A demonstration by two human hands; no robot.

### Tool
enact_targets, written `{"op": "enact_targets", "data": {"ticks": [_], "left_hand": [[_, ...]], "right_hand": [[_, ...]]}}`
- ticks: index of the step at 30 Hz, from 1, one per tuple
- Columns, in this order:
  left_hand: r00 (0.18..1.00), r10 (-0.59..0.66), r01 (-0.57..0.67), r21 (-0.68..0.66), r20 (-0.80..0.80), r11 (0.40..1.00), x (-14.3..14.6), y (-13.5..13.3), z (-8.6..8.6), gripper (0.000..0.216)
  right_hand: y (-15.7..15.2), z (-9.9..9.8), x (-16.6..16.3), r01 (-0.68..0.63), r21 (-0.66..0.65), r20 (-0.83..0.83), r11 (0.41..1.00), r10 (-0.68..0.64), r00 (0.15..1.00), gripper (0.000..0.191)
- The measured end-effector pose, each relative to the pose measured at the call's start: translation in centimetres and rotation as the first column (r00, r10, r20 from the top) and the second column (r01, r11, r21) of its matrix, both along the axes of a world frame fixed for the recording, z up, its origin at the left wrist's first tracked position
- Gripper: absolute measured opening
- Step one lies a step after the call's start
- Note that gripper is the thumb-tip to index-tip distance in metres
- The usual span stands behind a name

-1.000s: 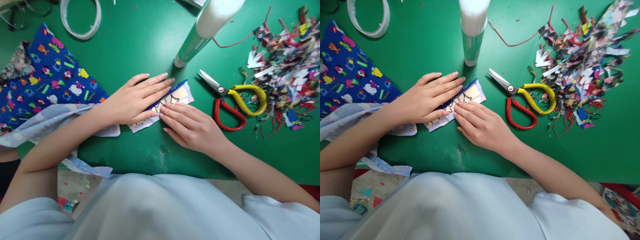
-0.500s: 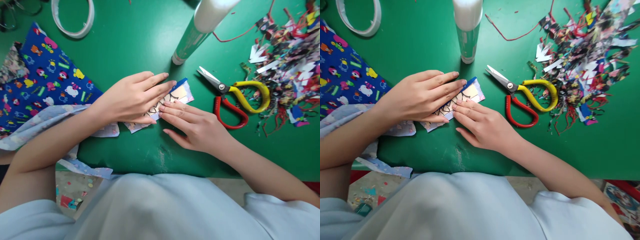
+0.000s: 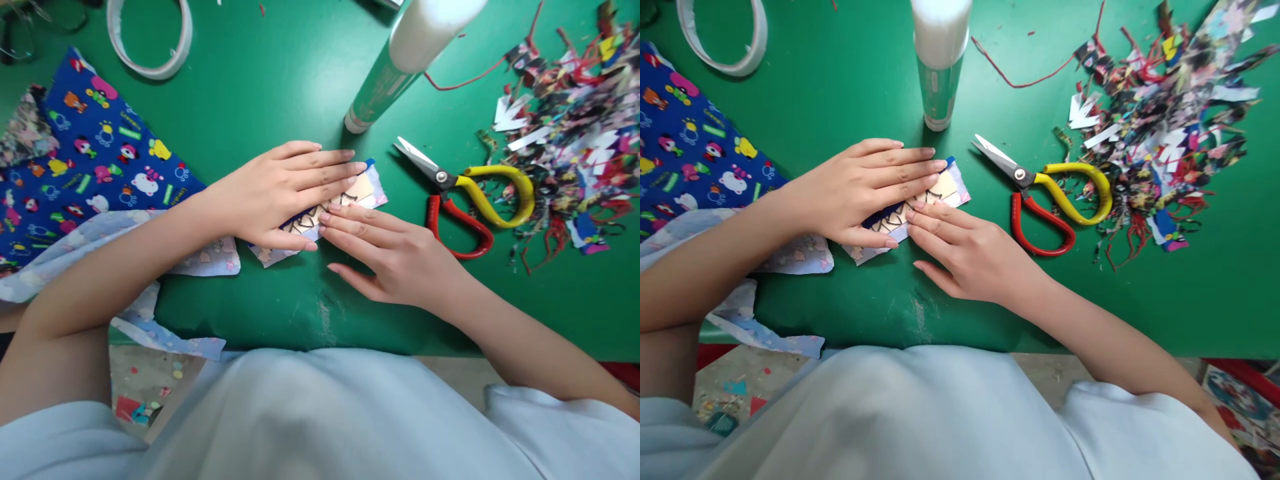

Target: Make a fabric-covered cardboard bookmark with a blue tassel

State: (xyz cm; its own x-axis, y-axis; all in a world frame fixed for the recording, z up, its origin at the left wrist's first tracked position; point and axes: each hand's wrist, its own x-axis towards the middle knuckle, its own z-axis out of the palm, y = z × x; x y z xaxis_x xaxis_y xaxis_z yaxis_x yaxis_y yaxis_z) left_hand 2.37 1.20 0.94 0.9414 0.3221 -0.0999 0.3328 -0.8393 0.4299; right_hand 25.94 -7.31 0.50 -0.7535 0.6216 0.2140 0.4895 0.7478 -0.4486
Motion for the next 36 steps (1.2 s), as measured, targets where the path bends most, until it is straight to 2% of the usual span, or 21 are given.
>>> {"op": "enact_targets", "data": {"ticks": [5,10,14,18,21,25,29,32,34,36], "left_hand": [[0.999,-0.04,0.04,-0.002,0.035,0.999,0.4,0.8,-0.8,0.081],[0.999,-0.033,0.034,-0.065,0.011,0.997,0.8,0.7,-0.4,0.079],[0.996,0.087,-0.083,-0.173,0.014,0.981,1.0,0.5,-0.1,0.075],[0.969,0.247,-0.242,-0.211,-0.004,0.947,0.5,0.0,0.6,0.068],[0.931,0.365,-0.362,-0.146,-0.006,0.921,-0.4,-1.3,1.8,0.059],[0.81,0.582,-0.578,0.075,-0.074,0.813,-1.6,-4.6,3.5,0.038],[0.747,0.651,-0.609,0.256,-0.135,0.751,-2.0,-7.9,3.9,0.027],[0.735,0.656,-0.579,0.345,-0.172,0.739,-1.8,-9.0,3.6,0.023],[0.733,0.652,-0.564,0.361,-0.195,0.743,-1.6,-9.2,3.3,0.026],[0.731,0.641,-0.566,0.318,-0.234,0.761,-1.5,-9.0,3.2,0.03]], "right_hand": [[0.2,-0.1,0.1,-0.015,0.022,-0.012,1.0,0.015,1.0,0.039],[0.2,-0.2,0.1,-0.018,0.0,-0.007,1.0,0.018,1.0,0.04],[0.2,-0.4,0.1,-0.015,0.026,-0.01,1.0,0.016,1.0,0.04],[0.0,-0.7,0.0,-0.014,0.005,-0.042,1.0,0.014,0.999,0.043],[0.0,-0.9,0.0,-0.018,0.013,-0.073,1.0,0.019,0.997,0.044],[0.0,-1.0,-0.1,-0.029,0.106,-0.046,0.994,0.034,0.998,0.04],[-0.3,-0.9,-0.2,-0.01,0.119,-0.031,0.993,0.014,0.999,0.042],[-0.6,-0.9,-0.3,0.001,0.122,-0.037,0.992,0.003,0.999,0.043],[-0.7,-1.0,-0.4,0.004,0.142,-0.04,0.99,0.001,0.999,0.044],[-0.7,-1.0,-0.5,0.006,0.17,-0.038,0.985,0.0,0.999,0.043]]}}
